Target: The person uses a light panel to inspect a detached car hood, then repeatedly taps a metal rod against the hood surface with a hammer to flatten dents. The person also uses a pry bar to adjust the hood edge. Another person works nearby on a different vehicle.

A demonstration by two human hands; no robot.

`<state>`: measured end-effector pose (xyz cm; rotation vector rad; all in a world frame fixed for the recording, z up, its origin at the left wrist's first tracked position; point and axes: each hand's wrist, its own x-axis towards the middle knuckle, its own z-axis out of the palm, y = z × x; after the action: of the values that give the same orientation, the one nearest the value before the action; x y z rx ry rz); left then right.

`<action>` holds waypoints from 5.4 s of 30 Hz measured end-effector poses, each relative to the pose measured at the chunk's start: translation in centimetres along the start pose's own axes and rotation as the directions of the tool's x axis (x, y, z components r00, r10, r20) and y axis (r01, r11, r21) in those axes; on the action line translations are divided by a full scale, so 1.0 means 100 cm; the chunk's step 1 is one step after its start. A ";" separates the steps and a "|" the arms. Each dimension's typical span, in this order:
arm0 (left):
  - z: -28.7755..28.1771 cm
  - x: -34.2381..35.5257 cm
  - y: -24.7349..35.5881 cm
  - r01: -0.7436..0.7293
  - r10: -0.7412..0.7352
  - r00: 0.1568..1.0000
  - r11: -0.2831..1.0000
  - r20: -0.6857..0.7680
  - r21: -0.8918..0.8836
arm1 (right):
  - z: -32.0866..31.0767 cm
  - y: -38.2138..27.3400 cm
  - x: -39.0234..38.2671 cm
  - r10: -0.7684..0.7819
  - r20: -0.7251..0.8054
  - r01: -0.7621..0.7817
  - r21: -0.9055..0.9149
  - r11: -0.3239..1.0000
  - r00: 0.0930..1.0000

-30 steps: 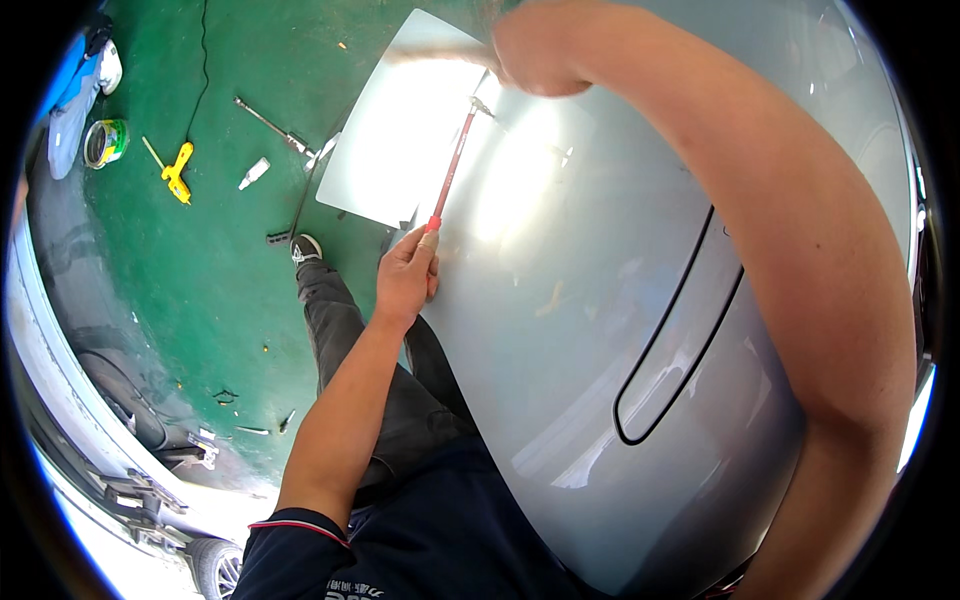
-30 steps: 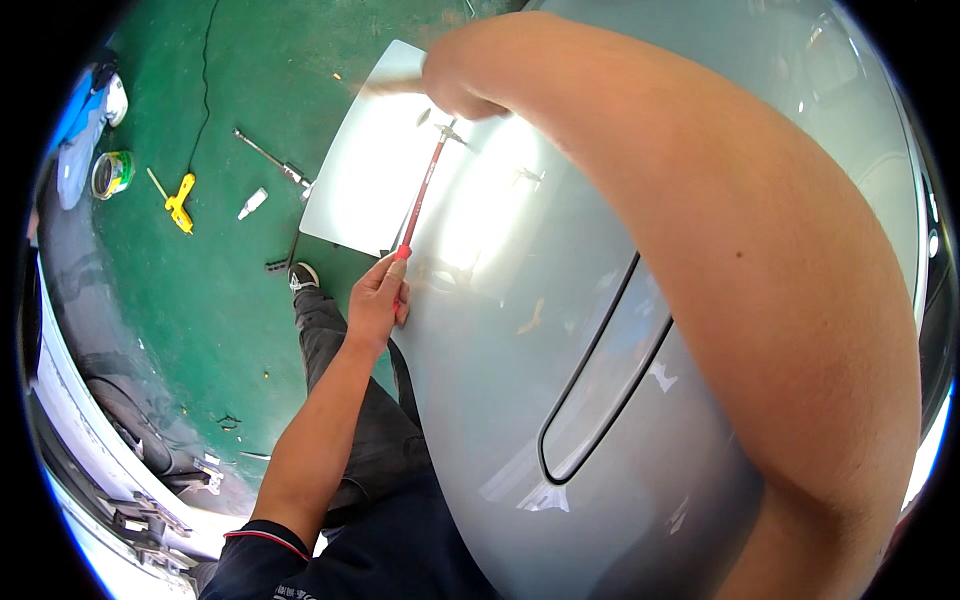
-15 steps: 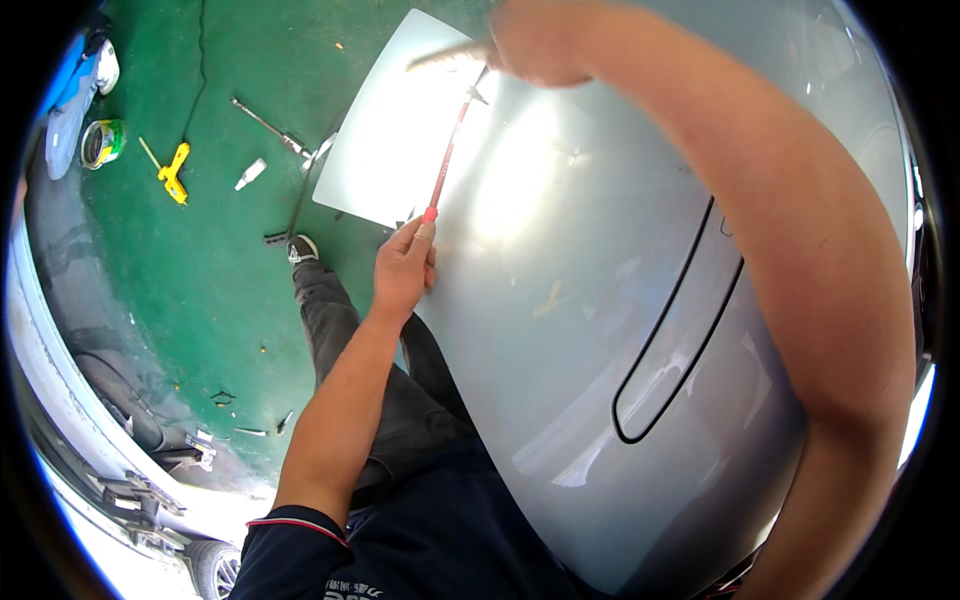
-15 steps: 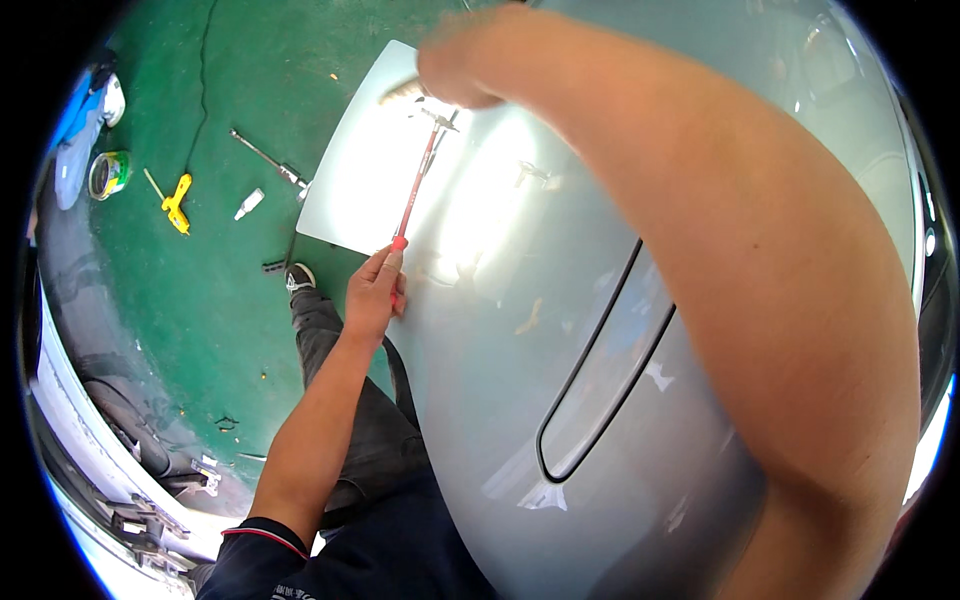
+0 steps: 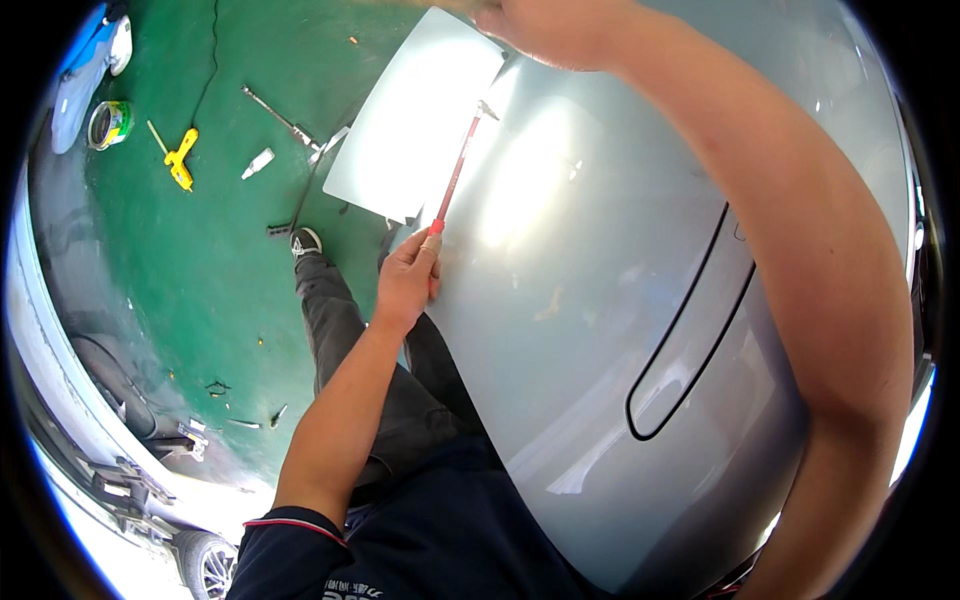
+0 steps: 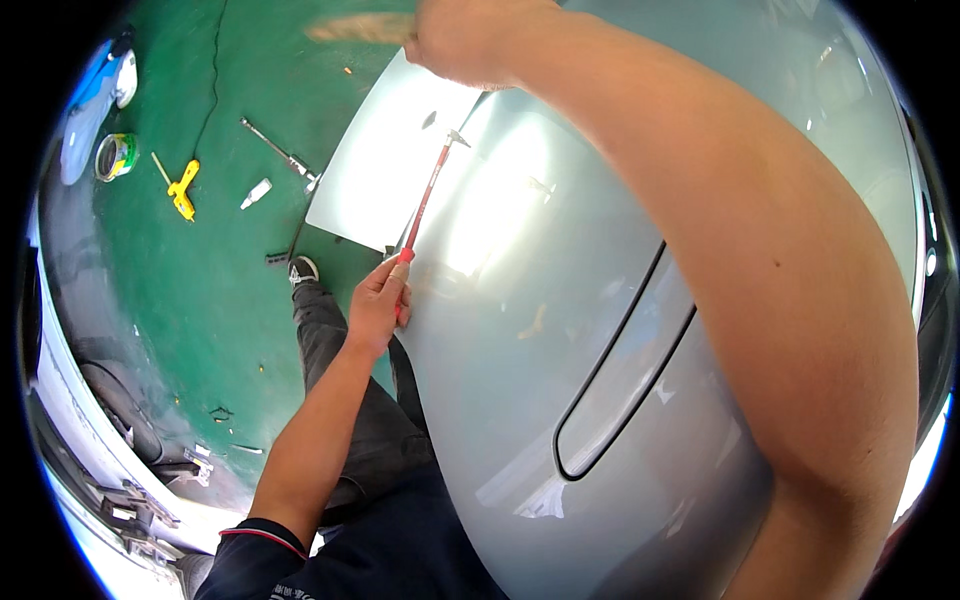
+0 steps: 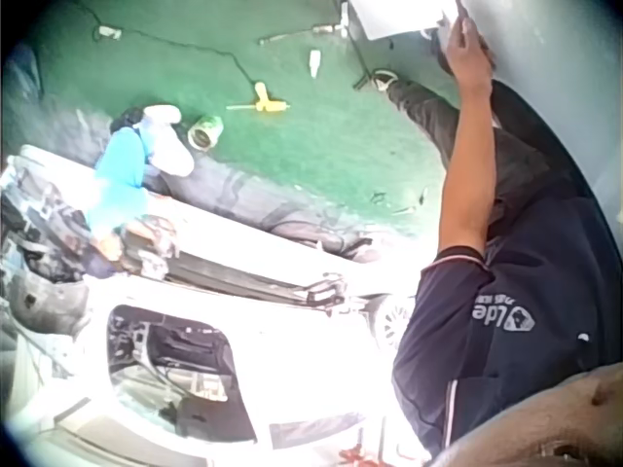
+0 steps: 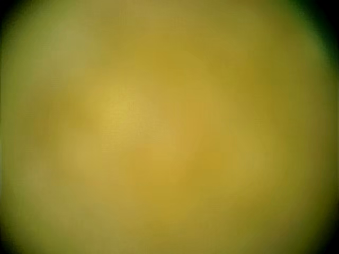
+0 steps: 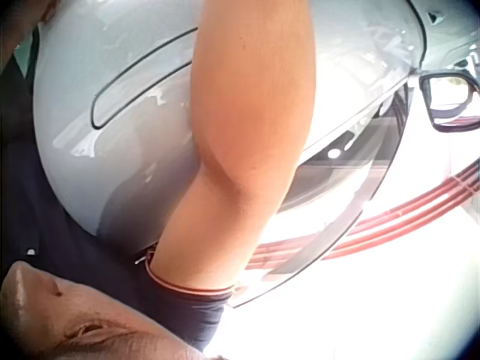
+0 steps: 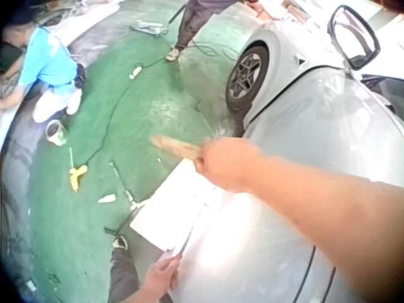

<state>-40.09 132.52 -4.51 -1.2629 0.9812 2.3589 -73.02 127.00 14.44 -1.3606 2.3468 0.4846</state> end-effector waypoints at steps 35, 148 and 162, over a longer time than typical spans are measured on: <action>-0.011 -0.013 -0.008 0.005 -0.004 1.000 1.000 0.012 -0.020 | 0.019 -0.003 -0.008 -0.097 0.214 0.109 -0.044 0.993 0.972; -0.023 -0.023 -0.016 -0.008 0.007 1.000 0.998 -0.004 -0.063 | 0.006 -0.020 -0.010 -0.146 0.321 0.158 -0.012 0.987 0.936; -0.015 -0.010 -0.011 -0.011 0.011 1.000 0.999 0.002 -0.030 | 0.029 -0.003 -0.011 -0.143 0.118 0.130 0.108 0.986 0.983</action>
<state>-37.95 132.35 -4.76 -1.2689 0.9584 2.3914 -71.79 129.02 12.40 -1.3917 2.1309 0.3944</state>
